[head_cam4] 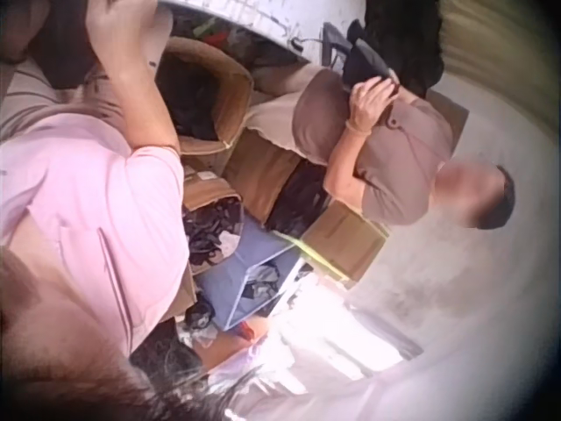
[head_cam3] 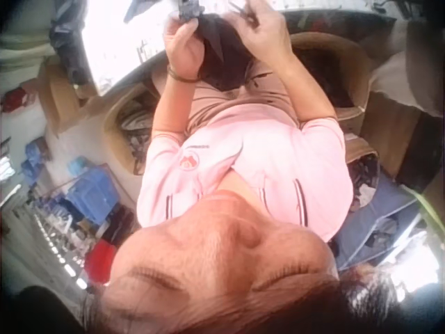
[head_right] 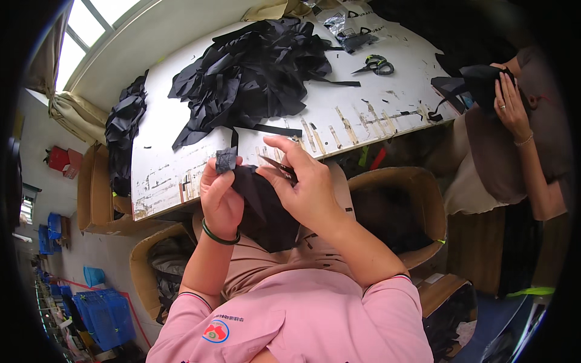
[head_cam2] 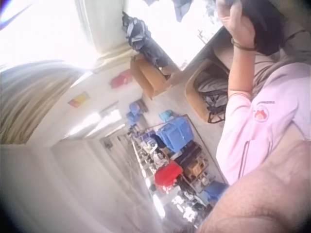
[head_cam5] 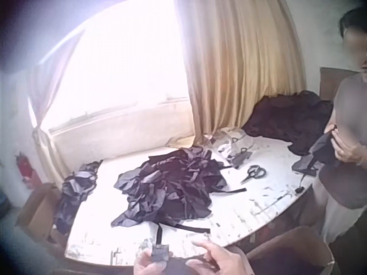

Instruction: Manually trim excess material from black fabric pieces using hand-held snips or scissors.

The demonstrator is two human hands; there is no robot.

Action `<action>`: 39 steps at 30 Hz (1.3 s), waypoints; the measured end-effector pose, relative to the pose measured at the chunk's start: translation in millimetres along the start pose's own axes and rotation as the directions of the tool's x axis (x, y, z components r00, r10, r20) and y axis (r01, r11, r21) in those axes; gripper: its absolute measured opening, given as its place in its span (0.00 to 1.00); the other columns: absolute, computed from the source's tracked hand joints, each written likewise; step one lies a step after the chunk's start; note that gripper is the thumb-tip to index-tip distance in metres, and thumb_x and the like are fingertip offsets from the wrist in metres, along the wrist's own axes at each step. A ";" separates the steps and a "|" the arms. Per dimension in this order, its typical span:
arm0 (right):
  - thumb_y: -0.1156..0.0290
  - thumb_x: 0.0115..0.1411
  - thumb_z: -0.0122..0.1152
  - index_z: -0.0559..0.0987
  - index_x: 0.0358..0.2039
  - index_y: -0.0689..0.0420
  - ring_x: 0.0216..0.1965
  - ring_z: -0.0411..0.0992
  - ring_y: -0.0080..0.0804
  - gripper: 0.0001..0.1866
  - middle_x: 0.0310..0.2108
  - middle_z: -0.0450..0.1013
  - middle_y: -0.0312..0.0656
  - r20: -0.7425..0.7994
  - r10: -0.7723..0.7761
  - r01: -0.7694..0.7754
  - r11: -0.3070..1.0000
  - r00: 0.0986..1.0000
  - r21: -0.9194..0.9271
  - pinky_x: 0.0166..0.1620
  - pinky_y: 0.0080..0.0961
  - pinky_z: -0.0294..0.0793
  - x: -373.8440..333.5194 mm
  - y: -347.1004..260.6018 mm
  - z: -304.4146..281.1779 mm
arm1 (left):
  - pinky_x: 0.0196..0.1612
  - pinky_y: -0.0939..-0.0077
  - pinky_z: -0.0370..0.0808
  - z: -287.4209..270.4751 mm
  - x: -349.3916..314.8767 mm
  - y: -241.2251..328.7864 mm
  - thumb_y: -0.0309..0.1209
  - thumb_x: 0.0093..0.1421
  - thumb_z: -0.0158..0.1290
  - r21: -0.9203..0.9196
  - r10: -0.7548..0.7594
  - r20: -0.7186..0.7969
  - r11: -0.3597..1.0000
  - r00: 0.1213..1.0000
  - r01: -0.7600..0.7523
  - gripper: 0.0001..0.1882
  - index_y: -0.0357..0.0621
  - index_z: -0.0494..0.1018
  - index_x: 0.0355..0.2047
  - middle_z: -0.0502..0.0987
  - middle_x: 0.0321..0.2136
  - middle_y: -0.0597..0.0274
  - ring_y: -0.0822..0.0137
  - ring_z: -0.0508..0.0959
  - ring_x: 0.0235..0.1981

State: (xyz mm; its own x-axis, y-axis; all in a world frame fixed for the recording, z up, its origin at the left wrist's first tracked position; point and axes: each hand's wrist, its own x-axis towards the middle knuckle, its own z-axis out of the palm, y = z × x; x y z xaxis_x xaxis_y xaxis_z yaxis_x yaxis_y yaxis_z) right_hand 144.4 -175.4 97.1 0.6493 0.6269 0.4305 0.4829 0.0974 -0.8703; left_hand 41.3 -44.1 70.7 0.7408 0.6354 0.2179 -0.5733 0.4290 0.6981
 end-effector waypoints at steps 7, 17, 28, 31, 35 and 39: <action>0.80 0.38 0.67 0.69 0.60 0.50 0.16 0.69 0.30 0.43 0.17 0.70 0.34 0.207 -0.349 0.403 0.839 0.914 -0.366 0.21 0.24 0.69 -4.7 -4.2 -16.9 | 0.52 0.71 0.69 20.3 22.0 -10.0 0.19 0.57 0.51 -0.128 0.002 -0.016 0.992 1.000 -0.004 0.07 0.41 0.74 0.36 0.79 0.40 0.55 0.68 0.76 0.42; 0.69 0.54 0.68 0.75 0.51 0.53 0.25 0.77 0.33 0.23 0.26 0.75 0.47 0.022 -0.137 0.138 0.972 0.990 -0.191 0.28 0.27 0.73 -4.9 -24.9 -30.9 | 0.51 0.69 0.72 37.2 15.8 -9.5 0.20 0.58 0.50 -0.044 0.059 0.048 0.997 0.997 -0.057 0.09 0.42 0.73 0.39 0.77 0.42 0.52 0.65 0.77 0.43; 0.63 0.61 0.61 0.71 0.47 0.63 0.41 0.72 0.29 0.20 0.40 0.73 0.45 0.206 0.094 -0.115 0.989 0.974 0.093 0.45 0.24 0.70 -15.5 -12.8 -8.0 | 0.53 0.69 0.69 10.3 8.0 -0.8 0.15 0.58 0.50 0.258 0.346 -0.020 0.908 0.938 -0.330 0.06 0.39 0.70 0.33 0.77 0.39 0.54 0.64 0.76 0.44; 0.66 0.63 0.59 0.73 0.42 0.63 0.38 0.69 0.24 0.14 0.35 0.71 0.39 0.220 0.161 -0.198 0.967 0.962 0.159 0.44 0.20 0.68 -23.5 -17.9 -12.5 | 0.51 0.74 0.69 19.8 8.8 -7.8 0.12 0.55 0.51 0.299 0.407 0.033 0.867 0.913 -0.397 0.08 0.38 0.69 0.30 0.75 0.36 0.57 0.66 0.76 0.44; 0.61 0.67 0.52 0.71 0.37 0.60 0.14 0.53 0.10 0.13 0.15 0.59 0.25 0.374 0.281 -0.448 0.739 0.884 0.503 0.18 0.11 0.53 -30.4 -17.0 -9.6 | 0.40 0.83 0.68 16.8 8.5 -17.2 0.10 0.53 0.54 0.372 0.426 0.169 0.808 0.889 -0.458 0.09 0.36 0.71 0.30 0.75 0.35 0.57 0.72 0.73 0.37; 0.58 0.66 0.53 0.72 0.35 0.58 0.17 0.54 0.09 0.14 0.18 0.59 0.24 0.492 0.310 -0.558 0.656 0.813 0.508 0.20 0.11 0.52 -34.1 -11.9 3.7 | 0.36 0.85 0.65 -1.6 -2.1 -12.5 0.10 0.53 0.55 0.466 0.425 0.181 0.757 0.887 -0.458 0.10 0.36 0.71 0.31 0.76 0.34 0.60 0.75 0.70 0.33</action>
State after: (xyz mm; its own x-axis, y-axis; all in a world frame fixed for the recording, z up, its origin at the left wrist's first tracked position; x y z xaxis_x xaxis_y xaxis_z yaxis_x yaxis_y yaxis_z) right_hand 114.3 -195.1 91.8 0.3889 0.9205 -0.0379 -0.3442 0.1071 -0.9328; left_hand 46.3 -49.7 60.4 0.4765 0.6295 0.6137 -0.6102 -0.2657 0.7463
